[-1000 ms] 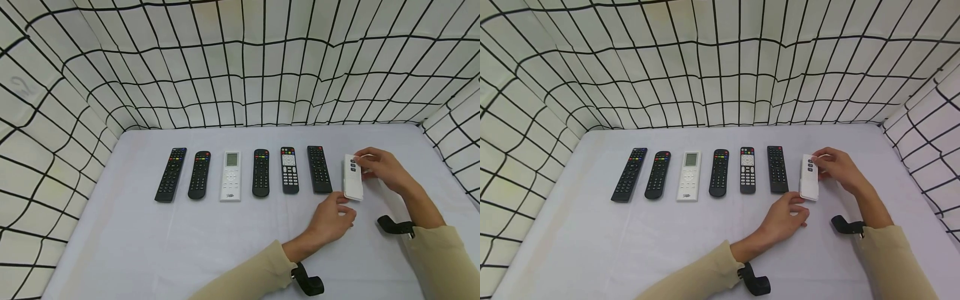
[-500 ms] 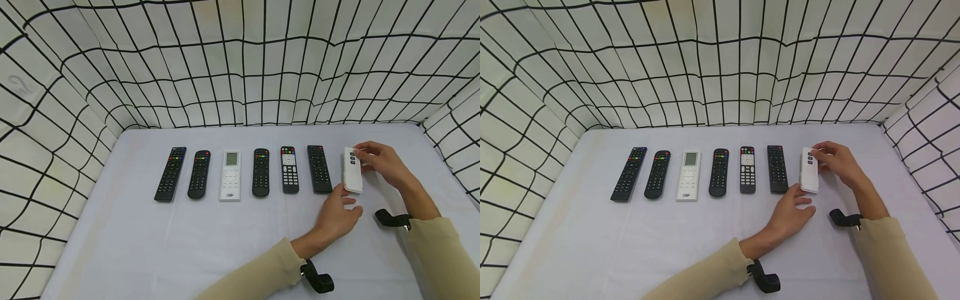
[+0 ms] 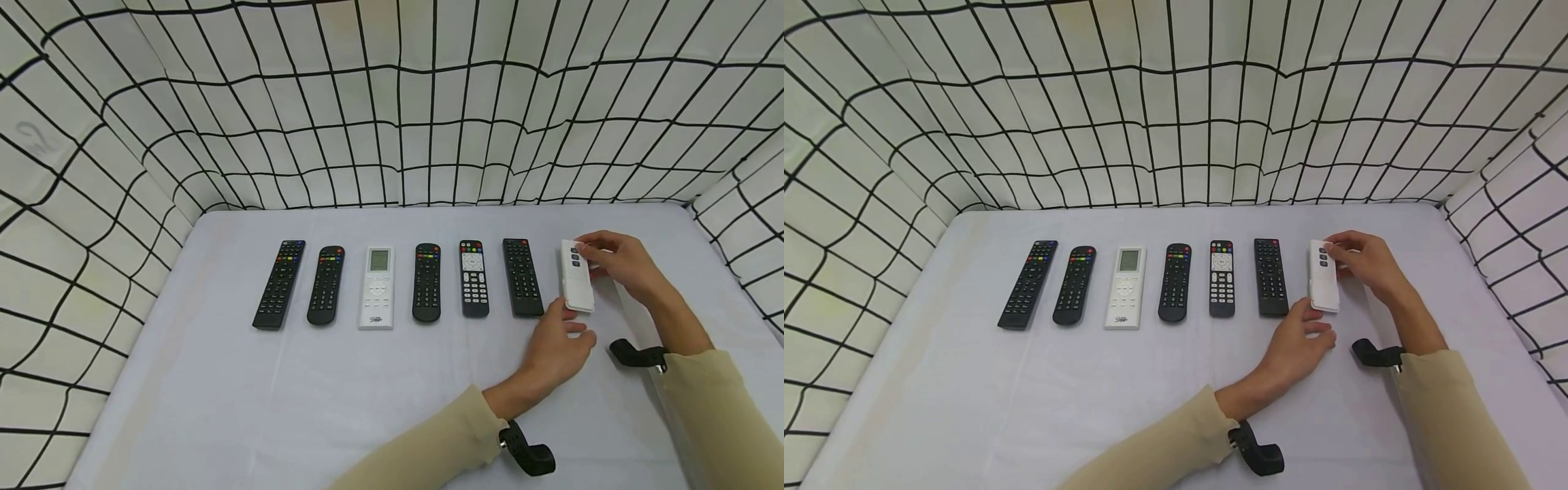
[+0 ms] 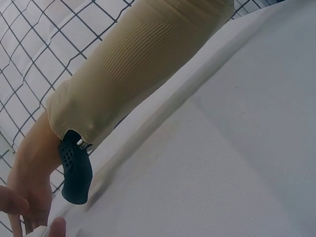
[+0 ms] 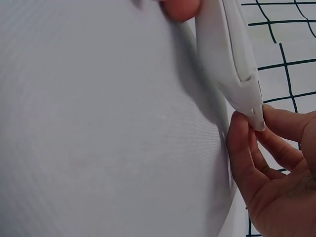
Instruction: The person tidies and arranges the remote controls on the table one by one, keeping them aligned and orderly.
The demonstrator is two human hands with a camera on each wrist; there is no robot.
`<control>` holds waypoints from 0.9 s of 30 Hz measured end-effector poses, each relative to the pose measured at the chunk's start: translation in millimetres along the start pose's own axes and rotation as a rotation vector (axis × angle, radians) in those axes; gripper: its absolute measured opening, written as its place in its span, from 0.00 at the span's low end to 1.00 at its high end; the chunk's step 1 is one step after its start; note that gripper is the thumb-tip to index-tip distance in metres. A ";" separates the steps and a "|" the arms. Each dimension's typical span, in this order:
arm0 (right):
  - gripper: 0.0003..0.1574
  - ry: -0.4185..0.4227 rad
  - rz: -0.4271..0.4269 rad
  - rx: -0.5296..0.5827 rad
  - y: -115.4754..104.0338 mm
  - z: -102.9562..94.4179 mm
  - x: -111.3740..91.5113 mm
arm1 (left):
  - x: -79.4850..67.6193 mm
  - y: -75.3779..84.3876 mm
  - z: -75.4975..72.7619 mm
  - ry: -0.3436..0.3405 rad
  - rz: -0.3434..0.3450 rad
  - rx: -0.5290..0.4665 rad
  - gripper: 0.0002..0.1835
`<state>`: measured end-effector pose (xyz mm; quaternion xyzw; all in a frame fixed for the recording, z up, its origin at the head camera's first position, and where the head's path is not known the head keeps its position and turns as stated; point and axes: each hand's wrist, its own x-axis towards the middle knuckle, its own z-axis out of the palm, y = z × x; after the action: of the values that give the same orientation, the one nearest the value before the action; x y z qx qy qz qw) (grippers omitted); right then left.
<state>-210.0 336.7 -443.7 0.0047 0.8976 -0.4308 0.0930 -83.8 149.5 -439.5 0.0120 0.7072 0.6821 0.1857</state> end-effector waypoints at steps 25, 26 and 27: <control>0.33 -0.006 -0.011 -0.134 -2.2 3.6 5.2 | 3.4 -1.6 4.7 -0.039 0.025 -0.002 0.33; 0.33 -0.011 -0.016 -0.135 -2.1 3.8 5.2 | 3.4 -1.9 4.6 -0.038 0.028 -0.001 0.33; 0.33 -0.015 -0.021 -0.139 -1.8 3.9 5.4 | 3.6 -2.1 4.3 -0.039 0.030 0.001 0.33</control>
<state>-214.9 332.1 -445.6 -0.0144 0.9246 -0.3686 0.0955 -85.4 154.5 -442.5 0.0359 0.7037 0.6839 0.1892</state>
